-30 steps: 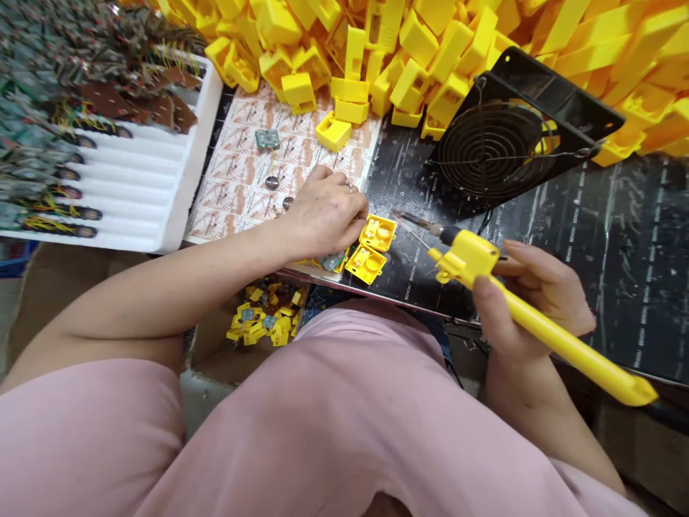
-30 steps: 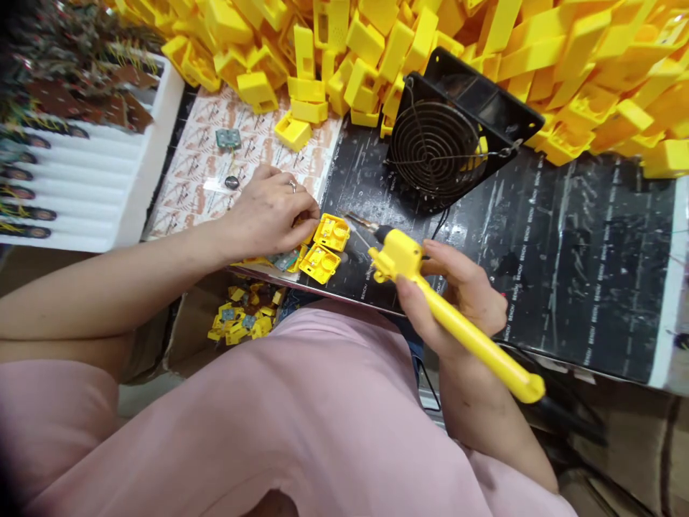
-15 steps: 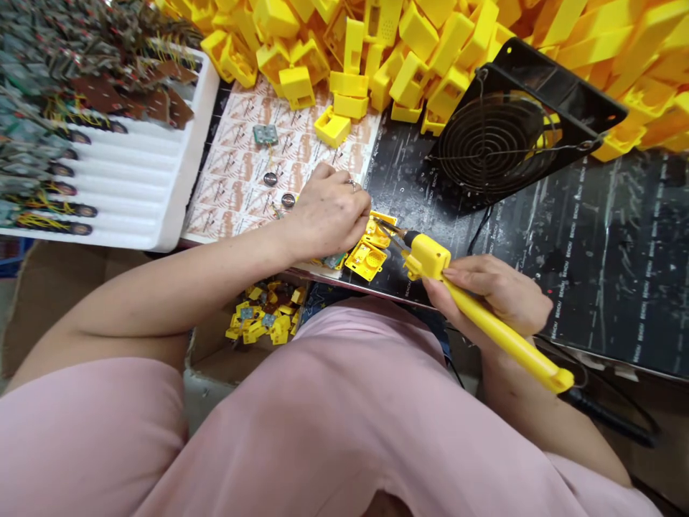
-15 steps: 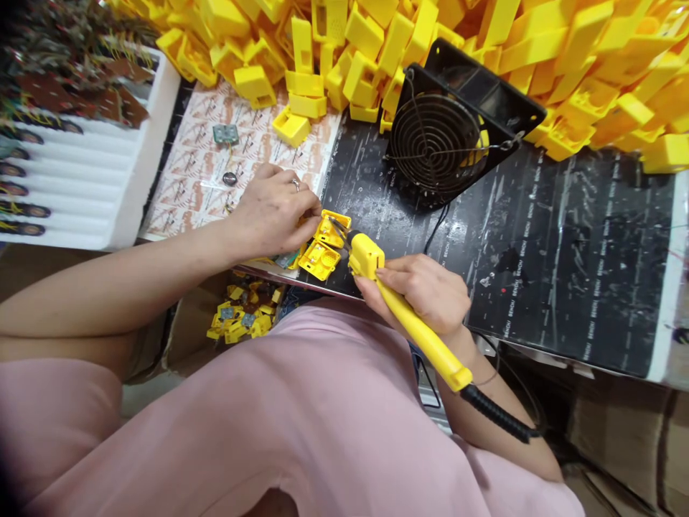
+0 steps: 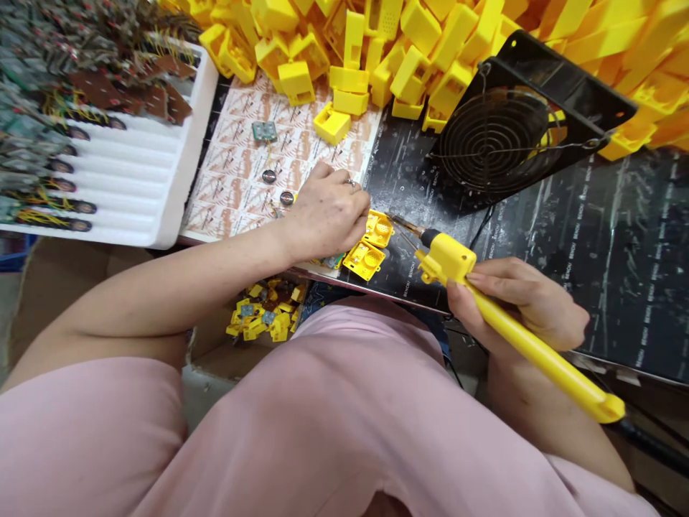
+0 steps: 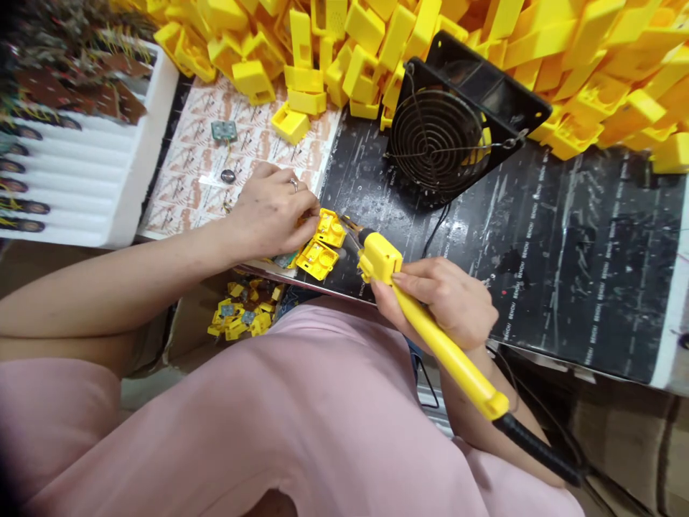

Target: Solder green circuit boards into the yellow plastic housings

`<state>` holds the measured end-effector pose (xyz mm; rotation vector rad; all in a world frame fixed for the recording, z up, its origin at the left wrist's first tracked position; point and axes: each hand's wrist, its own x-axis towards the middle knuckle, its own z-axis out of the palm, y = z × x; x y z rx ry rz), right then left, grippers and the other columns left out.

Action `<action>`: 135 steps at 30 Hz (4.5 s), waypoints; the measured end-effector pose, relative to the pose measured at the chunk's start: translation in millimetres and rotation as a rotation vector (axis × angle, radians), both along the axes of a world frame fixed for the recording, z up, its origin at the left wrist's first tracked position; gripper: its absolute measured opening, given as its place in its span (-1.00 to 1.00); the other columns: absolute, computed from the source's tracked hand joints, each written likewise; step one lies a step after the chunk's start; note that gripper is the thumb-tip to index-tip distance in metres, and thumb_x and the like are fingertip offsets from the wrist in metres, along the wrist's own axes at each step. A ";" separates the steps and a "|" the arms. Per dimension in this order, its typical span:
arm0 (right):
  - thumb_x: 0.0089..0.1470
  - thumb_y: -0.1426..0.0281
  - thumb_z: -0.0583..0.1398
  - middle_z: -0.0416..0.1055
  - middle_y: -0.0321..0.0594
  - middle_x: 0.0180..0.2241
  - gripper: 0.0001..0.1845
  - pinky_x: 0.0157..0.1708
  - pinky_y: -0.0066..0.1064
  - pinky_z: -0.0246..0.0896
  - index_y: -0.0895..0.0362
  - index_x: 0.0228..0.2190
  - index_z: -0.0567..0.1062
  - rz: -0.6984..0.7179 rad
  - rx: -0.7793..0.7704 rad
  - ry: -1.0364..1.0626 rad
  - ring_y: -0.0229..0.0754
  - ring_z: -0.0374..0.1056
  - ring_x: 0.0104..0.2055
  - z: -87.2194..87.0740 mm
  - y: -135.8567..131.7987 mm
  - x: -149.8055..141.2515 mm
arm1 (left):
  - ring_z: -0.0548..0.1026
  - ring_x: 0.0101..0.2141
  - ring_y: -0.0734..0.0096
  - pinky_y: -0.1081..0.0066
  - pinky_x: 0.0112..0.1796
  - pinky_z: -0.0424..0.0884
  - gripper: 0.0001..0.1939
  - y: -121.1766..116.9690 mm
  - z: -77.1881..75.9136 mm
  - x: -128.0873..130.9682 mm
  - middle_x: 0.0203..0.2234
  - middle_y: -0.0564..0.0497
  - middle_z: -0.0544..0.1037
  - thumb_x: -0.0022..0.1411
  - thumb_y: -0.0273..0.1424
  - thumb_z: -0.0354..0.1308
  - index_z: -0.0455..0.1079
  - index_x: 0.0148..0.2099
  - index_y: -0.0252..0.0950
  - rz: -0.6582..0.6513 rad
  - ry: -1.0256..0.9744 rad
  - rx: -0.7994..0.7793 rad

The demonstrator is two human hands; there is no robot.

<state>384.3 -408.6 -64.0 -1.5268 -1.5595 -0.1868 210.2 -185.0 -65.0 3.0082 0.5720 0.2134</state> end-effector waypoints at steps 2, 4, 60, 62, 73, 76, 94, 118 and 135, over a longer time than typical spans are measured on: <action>0.06 0.47 0.43 0.60 -0.39 -0.38 -0.67 -0.50 -0.35 0.47 -0.05 -0.15 0.54 -0.036 0.006 0.051 -0.19 0.54 -0.44 -3.1 0.3 -1.0 | 0.43 -0.19 0.12 -0.01 0.01 0.33 -0.70 -0.4 0.5 -0.2 -0.48 -0.04 0.47 0.33 -0.33 0.00 0.54 -0.31 -0.24 -0.015 -0.003 0.034; 0.07 0.42 0.44 0.63 -0.35 -0.31 -0.55 -0.47 -0.33 0.50 -0.06 0.00 0.53 -0.065 0.008 0.073 -0.17 0.56 -0.43 -6.8 -0.5 -1.0 | 0.44 -0.19 0.10 -0.03 0.00 0.34 -0.68 -0.2 1.7 -1.7 -0.48 -0.06 0.50 0.34 -0.34 -0.02 0.55 -0.32 -0.24 -0.015 -0.002 0.041; 0.07 0.44 0.45 0.55 -0.40 -0.51 -0.75 -0.66 -0.54 0.31 0.01 -0.34 0.47 0.262 0.021 -0.020 -0.30 0.48 -0.55 9.8 19.2 6.1 | 0.52 -0.21 0.20 -0.12 0.22 0.17 -0.77 12.3 22.1 0.1 -0.52 0.03 0.54 0.18 -0.35 0.10 0.58 -0.40 -0.23 -0.126 0.190 -0.124; 0.09 0.47 0.44 0.55 -0.34 -0.52 -0.76 -0.63 -0.55 0.33 0.06 -0.36 0.46 0.312 0.028 -0.059 -0.30 0.48 -0.55 13.1 24.6 7.8 | 0.52 -0.19 0.19 -0.12 0.21 0.16 -0.75 12.9 22.0 -0.1 -0.51 0.03 0.55 0.20 -0.35 0.09 0.59 -0.38 -0.23 -0.138 0.197 -0.114; 0.23 0.37 0.34 0.56 -0.32 -0.47 -0.87 -0.56 -0.44 0.41 -0.01 -0.35 0.50 0.208 -0.088 -0.023 -0.24 0.52 -0.47 17.3 10.7 17.5 | 0.53 -0.21 0.20 -0.14 0.20 0.15 -0.74 15.3 21.4 0.4 -0.53 0.05 0.54 0.23 -0.34 0.09 0.58 -0.40 -0.23 -0.178 0.187 -0.098; 0.12 0.45 0.41 0.57 -0.35 -0.46 -0.80 -0.58 -0.48 0.38 0.01 -0.32 0.49 0.199 -0.037 -0.046 -0.25 0.52 -0.47 16.2 10.5 16.9 | 0.53 -0.21 0.19 -0.15 0.20 0.13 -0.75 15.4 21.7 0.4 -0.52 0.05 0.54 0.22 -0.35 0.09 0.57 -0.41 -0.23 -0.169 0.196 -0.101; 0.27 0.37 0.30 0.54 -0.29 -0.46 -0.86 -0.42 -0.39 0.47 0.00 -0.37 0.50 0.302 -0.205 -0.020 -0.24 0.51 -0.43 22.7 12.9 18.3 | 0.53 -0.20 0.19 -0.12 0.19 0.18 -0.73 14.1 21.7 -0.4 -0.50 0.02 0.58 0.25 -0.33 0.07 0.58 -0.38 -0.22 -0.183 0.209 -0.084; 0.12 0.48 0.42 0.57 -0.27 -0.46 -0.77 -0.49 -0.44 0.46 0.07 -0.33 0.46 0.433 -0.057 -0.149 -0.25 0.49 -0.48 26.0 25.2 14.3 | 0.53 -0.14 0.12 -0.06 0.20 0.15 -0.72 11.8 26.7 2.1 -0.45 -0.04 0.62 0.23 -0.33 0.07 0.62 -0.34 -0.22 -0.157 0.258 -0.082; 0.06 0.44 0.47 0.65 -0.30 -0.32 -0.42 -0.48 -0.31 0.53 -0.09 0.10 0.53 0.088 -0.050 0.013 -0.10 0.58 -0.42 8.4 6.8 13.8 | 0.55 -0.16 0.13 -0.03 0.15 0.25 -0.74 9.6 30.3 4.0 -0.46 -0.04 0.61 0.25 -0.34 0.07 0.58 -0.36 -0.23 -0.178 0.294 -0.032</action>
